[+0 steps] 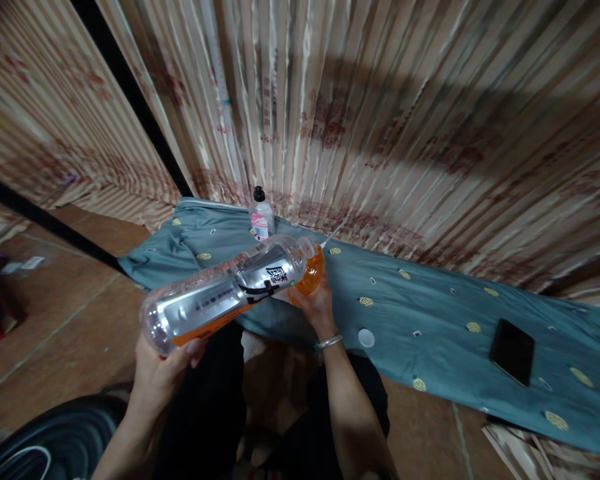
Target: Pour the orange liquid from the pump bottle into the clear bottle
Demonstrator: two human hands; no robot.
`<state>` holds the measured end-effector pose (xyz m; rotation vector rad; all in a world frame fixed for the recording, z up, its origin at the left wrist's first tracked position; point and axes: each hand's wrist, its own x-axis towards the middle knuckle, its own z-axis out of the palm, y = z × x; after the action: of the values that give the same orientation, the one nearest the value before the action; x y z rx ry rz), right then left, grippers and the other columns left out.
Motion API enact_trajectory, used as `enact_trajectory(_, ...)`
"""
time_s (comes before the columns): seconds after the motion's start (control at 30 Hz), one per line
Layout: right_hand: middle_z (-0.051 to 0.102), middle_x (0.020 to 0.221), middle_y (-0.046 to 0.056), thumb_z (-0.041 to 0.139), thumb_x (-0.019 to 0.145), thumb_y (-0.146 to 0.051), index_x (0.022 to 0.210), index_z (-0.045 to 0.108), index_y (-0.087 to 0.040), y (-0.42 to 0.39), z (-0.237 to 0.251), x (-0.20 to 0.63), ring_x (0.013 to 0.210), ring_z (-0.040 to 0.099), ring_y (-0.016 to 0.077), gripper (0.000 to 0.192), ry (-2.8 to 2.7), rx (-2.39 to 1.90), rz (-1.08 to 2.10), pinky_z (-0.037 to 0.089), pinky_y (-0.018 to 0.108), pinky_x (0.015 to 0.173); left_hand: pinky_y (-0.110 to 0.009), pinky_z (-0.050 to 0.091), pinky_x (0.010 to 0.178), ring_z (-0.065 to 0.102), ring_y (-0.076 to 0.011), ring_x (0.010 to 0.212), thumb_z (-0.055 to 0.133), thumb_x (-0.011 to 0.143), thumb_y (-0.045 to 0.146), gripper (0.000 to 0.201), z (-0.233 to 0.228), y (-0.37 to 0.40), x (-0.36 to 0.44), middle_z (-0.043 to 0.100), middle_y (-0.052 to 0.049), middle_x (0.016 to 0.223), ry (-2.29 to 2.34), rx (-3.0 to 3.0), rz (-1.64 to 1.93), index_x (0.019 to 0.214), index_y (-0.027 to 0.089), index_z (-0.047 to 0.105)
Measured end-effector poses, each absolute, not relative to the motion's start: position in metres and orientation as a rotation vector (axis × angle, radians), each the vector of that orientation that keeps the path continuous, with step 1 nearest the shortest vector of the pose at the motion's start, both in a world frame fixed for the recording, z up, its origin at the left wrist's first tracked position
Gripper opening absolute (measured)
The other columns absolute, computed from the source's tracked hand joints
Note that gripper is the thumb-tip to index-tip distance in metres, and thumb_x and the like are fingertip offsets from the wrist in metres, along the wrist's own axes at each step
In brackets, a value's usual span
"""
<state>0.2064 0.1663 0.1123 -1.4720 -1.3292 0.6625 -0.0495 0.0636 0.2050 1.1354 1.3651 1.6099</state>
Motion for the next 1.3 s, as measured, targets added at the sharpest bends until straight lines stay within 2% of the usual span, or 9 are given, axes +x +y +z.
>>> enact_trajectory(0.1,0.076,0.134,0.019,0.082,0.069,-0.056,0.153,0.046,-0.012,0.166,0.114,0.207,0.118,0.076,0.035,0.102,-1.308,-1.434,0.753,0.063,0.048,0.1,-0.036,0.062,0.075,0.07,-0.0295,0.104,0.097,0.059,0.045,0.084,0.205,0.064,-0.052,0.066,-0.007,0.111,1.358,1.137,1.595,0.131,0.024,0.059)
enact_trajectory(0.27,0.08,0.124,0.017,0.082,0.065,-0.057,0.15,0.048,-0.014,0.166,0.116,0.205,0.113,0.078,0.0366,0.101,-1.263,-1.475,0.786,0.065,0.049,0.094,-0.034,0.062,0.074,0.071,-0.0279,0.1,0.097,0.059,0.049,0.085,0.203,0.064,-0.052,0.066,-0.006,0.109,1.372,1.145,1.612,0.131,0.025,0.058)
enact_trajectory(0.43,0.081,0.121,0.019,0.08,0.065,-0.06,0.142,0.054,-0.012,0.166,0.12,0.203,0.111,0.078,0.0363,0.095,-1.28,-1.493,0.735,0.064,0.049,0.095,-0.034,0.061,0.074,0.07,-0.0283,0.102,0.097,0.06,0.051,0.083,0.205,0.064,-0.05,0.065,-0.007,0.111,1.387,1.144,1.614,0.129,0.024,0.059)
enact_trajectory(0.63,0.082,0.118,0.018,0.079,0.065,-0.06,0.132,0.059,-0.015,0.167,0.12,0.204,0.106,0.079,0.0374,0.083,-1.292,-1.523,0.701,0.065,0.051,0.091,-0.035,0.061,0.074,0.07,-0.0272,0.098,0.097,0.06,0.049,0.079,0.207,0.065,-0.05,0.065,-0.005,0.105,1.374,1.151,1.625,0.125,0.023,0.06)
enact_trajectory(0.93,0.08,0.125,0.019,0.08,0.067,-0.058,0.144,0.054,-0.012,0.165,0.124,0.202,0.113,0.078,0.0352,0.092,-1.276,-1.47,0.731,0.063,0.05,0.099,-0.036,0.062,0.077,0.07,-0.0287,0.102,0.097,0.059,0.051,0.077,0.208,0.066,-0.049,0.065,-0.007,0.109,1.384,1.152,1.635,0.121,0.023,0.061)
enact_trajectory(1.13,0.081,0.121,0.018,0.082,0.064,-0.056,0.145,0.053,-0.011,0.166,0.121,0.204,0.111,0.078,0.0368,0.097,-1.259,-1.491,0.756,0.065,0.05,0.094,-0.036,0.063,0.077,0.07,-0.0306,0.107,0.098,0.058,0.053,0.085,0.211,0.066,-0.049,0.065,-0.008,0.112,1.383,1.141,1.623,0.129,0.023,0.06)
enact_trajectory(1.3,0.08,0.124,0.02,0.08,0.066,-0.057,0.147,0.051,-0.01,0.166,0.12,0.204,0.112,0.077,0.0368,0.097,-1.268,-1.486,0.761,0.064,0.049,0.094,-0.035,0.063,0.076,0.07,-0.0299,0.105,0.098,0.058,0.053,0.083,0.21,0.065,-0.049,0.065,-0.007,0.111,1.385,1.14,1.627,0.127,0.023,0.061)
